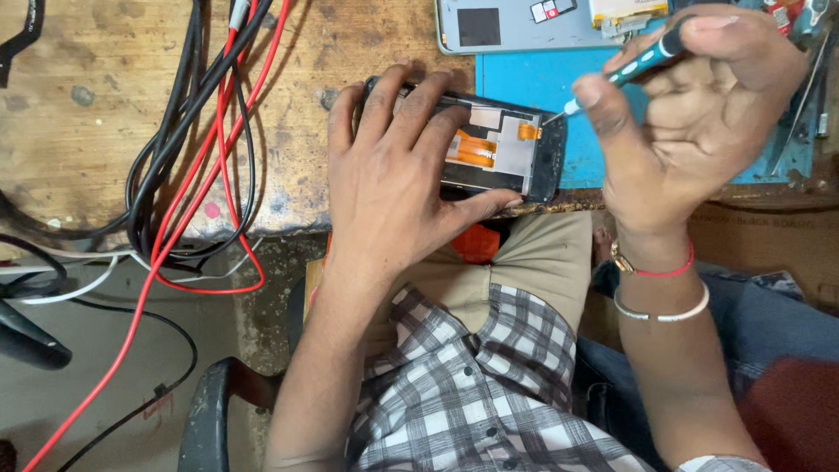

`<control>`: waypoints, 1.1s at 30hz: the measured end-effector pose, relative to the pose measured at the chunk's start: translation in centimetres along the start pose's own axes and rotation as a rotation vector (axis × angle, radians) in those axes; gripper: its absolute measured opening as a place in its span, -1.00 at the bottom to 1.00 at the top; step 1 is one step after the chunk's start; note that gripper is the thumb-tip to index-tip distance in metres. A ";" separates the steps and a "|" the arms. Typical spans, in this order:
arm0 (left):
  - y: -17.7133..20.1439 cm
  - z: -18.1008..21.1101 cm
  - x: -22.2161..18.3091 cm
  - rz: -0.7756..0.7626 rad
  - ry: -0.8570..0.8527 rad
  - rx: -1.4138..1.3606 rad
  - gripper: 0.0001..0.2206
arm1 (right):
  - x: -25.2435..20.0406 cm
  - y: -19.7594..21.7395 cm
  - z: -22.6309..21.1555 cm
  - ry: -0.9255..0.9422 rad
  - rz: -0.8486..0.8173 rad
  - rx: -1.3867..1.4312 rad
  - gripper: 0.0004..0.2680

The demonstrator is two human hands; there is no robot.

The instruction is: The person disassembles a smartphone, removes the battery, and uses a screwdriver to adjust internal components. They then reassemble the device, connecting the screen and securing the casing.

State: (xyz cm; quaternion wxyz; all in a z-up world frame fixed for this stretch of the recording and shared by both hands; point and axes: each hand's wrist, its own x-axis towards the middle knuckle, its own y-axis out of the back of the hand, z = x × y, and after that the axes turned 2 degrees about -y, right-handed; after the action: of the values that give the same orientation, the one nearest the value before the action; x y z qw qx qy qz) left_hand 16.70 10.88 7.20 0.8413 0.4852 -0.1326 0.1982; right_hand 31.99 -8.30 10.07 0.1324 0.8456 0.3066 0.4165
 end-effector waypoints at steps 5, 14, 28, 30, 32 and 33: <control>-0.4 0.3 0.4 0.012 0.004 -0.010 -0.29 | -1.0 0.3 1.6 -0.061 0.036 0.014 -0.58; -0.4 0.3 0.2 -0.002 -0.001 -0.002 -0.28 | 0.7 0.1 -0.9 -0.171 0.021 0.094 -0.64; -0.5 0.3 0.1 0.001 0.002 0.014 -0.28 | -1.9 0.9 0.7 -0.155 -0.083 -0.050 -0.41; -0.5 0.3 0.0 -0.002 0.000 0.014 -0.28 | -1.9 0.9 0.3 -0.147 -0.094 -0.068 -0.39; -0.5 0.2 0.0 0.007 -0.005 0.013 -0.28 | -1.9 0.9 -0.3 -0.138 -0.086 -0.038 -0.38; -0.6 0.2 0.0 0.016 -0.007 0.010 -0.28 | -2.0 0.9 -0.7 -0.133 -0.087 -0.034 -0.37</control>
State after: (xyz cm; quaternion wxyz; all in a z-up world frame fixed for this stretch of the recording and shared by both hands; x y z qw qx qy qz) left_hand 16.96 10.44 6.87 0.8368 0.4889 -0.1383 0.2040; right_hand 30.85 -10.29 9.70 0.1849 0.8550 0.3263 0.3583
